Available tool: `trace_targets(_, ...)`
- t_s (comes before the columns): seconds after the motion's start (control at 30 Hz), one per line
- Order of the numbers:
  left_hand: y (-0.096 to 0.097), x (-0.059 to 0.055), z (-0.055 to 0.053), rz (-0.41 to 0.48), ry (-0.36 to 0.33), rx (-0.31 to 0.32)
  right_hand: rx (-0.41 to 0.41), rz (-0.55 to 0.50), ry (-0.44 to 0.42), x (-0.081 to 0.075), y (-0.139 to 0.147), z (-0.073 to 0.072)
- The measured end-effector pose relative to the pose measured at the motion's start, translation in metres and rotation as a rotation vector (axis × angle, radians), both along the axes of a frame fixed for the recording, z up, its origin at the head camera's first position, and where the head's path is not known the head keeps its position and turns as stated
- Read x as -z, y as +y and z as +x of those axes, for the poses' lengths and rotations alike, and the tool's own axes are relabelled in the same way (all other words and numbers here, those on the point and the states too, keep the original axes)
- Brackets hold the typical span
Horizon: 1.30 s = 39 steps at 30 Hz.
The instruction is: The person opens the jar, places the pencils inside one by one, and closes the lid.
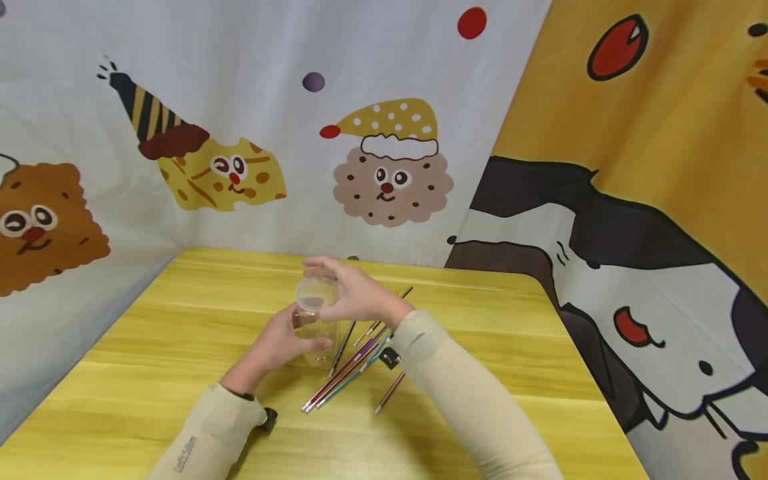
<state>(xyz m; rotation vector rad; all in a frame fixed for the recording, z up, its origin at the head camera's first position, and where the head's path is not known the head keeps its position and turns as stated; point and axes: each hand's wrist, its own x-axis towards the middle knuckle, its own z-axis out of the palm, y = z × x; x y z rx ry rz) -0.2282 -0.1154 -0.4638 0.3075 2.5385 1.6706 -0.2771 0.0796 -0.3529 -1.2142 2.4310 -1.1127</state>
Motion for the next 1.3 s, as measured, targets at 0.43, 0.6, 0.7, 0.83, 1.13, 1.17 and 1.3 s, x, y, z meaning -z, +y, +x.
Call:
trace_targets(0.43, -0.002, 0.004, -0.002, -0.042, 0.018, -0.041, 0.274, 0.191, 0.182, -0.002, -0.01, 0.016)
trace_targets(0.6, -0.002, 0.003, -0.001, -0.091, -0.006, -0.075, 0.204, -0.018, 0.002, -0.007, -0.002, 0.009)
trace_targets(0.7, -0.001, 0.003, -0.002, -0.097, 0.0, -0.079, 0.21, -0.116, -0.005, -0.014, 0.004, 0.007)
trace_targets(0.83, 0.001, 0.003, -0.002, -0.097, 0.023, -0.081, 0.249, -0.098, 0.107, -0.013, 0.02, 0.011)
trace_targets(1.13, 0.002, 0.004, -0.003, -0.056, 0.006, -0.089, 0.385, -0.018, 0.101, 0.025, 0.114, 0.018)
trace_targets(1.17, 0.002, 0.004, -0.003, -0.053, 0.002, -0.088, 0.41, 0.003, 0.08, 0.03, 0.125, 0.018)
trace_targets(1.3, 0.0, 0.005, -0.003, -0.035, -0.021, -0.081, 0.501, 0.149, 0.057, 0.053, 0.165, 0.019)
